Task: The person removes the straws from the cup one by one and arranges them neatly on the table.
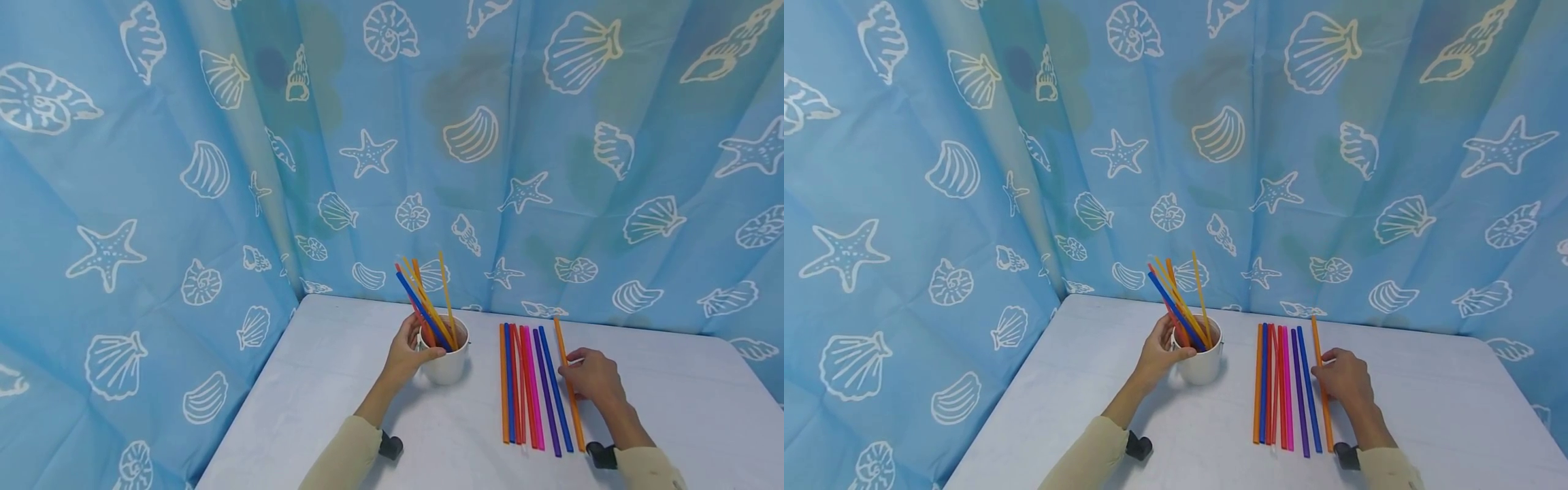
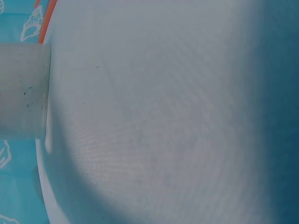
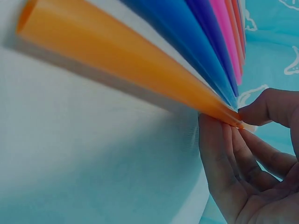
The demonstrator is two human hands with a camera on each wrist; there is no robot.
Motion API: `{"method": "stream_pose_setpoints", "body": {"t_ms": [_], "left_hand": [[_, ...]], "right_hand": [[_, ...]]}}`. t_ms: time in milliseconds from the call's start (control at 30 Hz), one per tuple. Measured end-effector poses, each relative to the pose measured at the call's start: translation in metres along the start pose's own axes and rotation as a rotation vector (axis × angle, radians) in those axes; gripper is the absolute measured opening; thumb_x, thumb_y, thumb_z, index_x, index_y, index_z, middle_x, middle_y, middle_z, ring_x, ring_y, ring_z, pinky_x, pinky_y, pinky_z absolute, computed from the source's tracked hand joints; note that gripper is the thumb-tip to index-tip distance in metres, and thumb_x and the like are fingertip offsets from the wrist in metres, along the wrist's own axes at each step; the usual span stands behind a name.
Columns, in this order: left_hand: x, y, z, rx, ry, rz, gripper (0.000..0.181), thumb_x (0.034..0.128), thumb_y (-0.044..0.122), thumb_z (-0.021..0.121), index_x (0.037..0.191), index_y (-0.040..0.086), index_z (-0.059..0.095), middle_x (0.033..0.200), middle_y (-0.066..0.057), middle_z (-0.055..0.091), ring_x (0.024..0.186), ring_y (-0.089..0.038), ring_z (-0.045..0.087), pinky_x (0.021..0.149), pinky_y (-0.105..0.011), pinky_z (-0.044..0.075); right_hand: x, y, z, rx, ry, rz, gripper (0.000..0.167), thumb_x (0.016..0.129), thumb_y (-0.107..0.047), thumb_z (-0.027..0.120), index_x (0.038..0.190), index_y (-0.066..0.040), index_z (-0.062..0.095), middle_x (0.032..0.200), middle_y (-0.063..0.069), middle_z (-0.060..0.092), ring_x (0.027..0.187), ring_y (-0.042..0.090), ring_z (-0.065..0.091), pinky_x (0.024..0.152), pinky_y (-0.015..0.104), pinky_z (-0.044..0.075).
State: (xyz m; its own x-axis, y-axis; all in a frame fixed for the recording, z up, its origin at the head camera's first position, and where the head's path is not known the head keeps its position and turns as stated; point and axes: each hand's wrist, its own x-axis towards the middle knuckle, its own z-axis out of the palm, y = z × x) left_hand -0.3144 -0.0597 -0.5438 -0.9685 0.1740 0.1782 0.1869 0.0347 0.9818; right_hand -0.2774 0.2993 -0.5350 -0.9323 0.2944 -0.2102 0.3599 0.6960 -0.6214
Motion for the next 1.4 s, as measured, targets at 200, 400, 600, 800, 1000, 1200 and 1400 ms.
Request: {"method": "stream_pose_setpoints", "body": {"t_ms": [200,400,600,800,1000,1200,1400], "left_hand": [[0.001,0.001,0.0,-0.005,-0.002,-0.011,0.076,0.0826,0.024,0.08,0.147,0.026,0.039,0.147,0.007,0.044,0.14,-0.015,0.035,0.115,-0.037,0.026],[0.001,0.002,0.0,-0.016,-0.011,0.01,0.077,0.0838,0.021,0.079,0.148,0.023,0.037,0.149,0.002,0.042,0.141,-0.019,0.033,0.115,-0.04,0.024],[0.0,0.0,0.0,-0.006,-0.004,0.007,0.077,0.0832,0.023,0.079,0.147,0.025,0.037,0.149,0.004,0.043,0.14,-0.017,0.034,0.115,-0.037,0.026],[0.0,-0.001,0.0,0.004,-0.001,-0.001,0.077,0.0825,0.025,0.08,0.147,0.027,0.038,0.147,0.007,0.043,0.14,-0.015,0.035,0.115,-0.036,0.026],[0.0,-0.001,-0.001,-0.003,0.0,-0.001,0.076,0.0834,0.023,0.079,0.147,0.026,0.038,0.149,0.004,0.042,0.141,-0.017,0.034,0.115,-0.037,0.026],[0.0,0.0,-0.001,-0.007,0.001,-0.012,0.076,0.0833,0.023,0.079,0.147,0.025,0.038,0.148,0.004,0.043,0.14,-0.016,0.035,0.115,-0.037,0.026],[0.0,-0.001,-0.001,0.011,-0.003,-0.004,0.077,0.082,0.025,0.081,0.146,0.029,0.039,0.146,0.009,0.044,0.139,-0.014,0.036,0.115,-0.036,0.026]], "right_hand": [[-0.004,0.003,0.002,0.0,0.006,-0.01,0.044,0.086,-0.016,0.069,0.117,0.011,0.052,0.094,0.027,0.06,0.067,0.024,0.059,0.051,0.028,0.054],[-0.006,0.003,0.004,0.003,0.015,-0.034,0.042,0.087,-0.016,0.069,0.115,0.011,0.054,0.091,0.024,0.061,0.067,0.024,0.058,0.052,0.028,0.053],[-0.006,0.005,0.006,-0.002,0.008,-0.042,0.033,0.088,-0.014,0.065,0.109,0.01,0.057,0.087,0.02,0.061,0.068,0.023,0.058,0.054,0.028,0.052],[-0.007,0.008,0.009,0.015,0.006,-0.044,0.032,0.087,-0.013,0.065,0.109,0.01,0.058,0.086,0.02,0.061,0.066,0.022,0.058,0.053,0.027,0.053],[-0.006,0.008,0.013,0.013,0.011,-0.047,0.033,0.087,-0.014,0.067,0.109,0.01,0.059,0.087,0.019,0.062,0.068,0.023,0.058,0.053,0.026,0.052],[-0.008,0.005,0.016,0.01,0.011,-0.056,0.031,0.09,-0.013,0.066,0.109,0.01,0.059,0.086,0.018,0.062,0.065,0.021,0.058,0.052,0.025,0.051],[-0.011,0.002,0.015,0.005,0.038,-0.078,0.031,0.09,-0.014,0.065,0.109,0.009,0.06,0.088,0.019,0.062,0.064,0.02,0.058,0.051,0.025,0.052]]}}
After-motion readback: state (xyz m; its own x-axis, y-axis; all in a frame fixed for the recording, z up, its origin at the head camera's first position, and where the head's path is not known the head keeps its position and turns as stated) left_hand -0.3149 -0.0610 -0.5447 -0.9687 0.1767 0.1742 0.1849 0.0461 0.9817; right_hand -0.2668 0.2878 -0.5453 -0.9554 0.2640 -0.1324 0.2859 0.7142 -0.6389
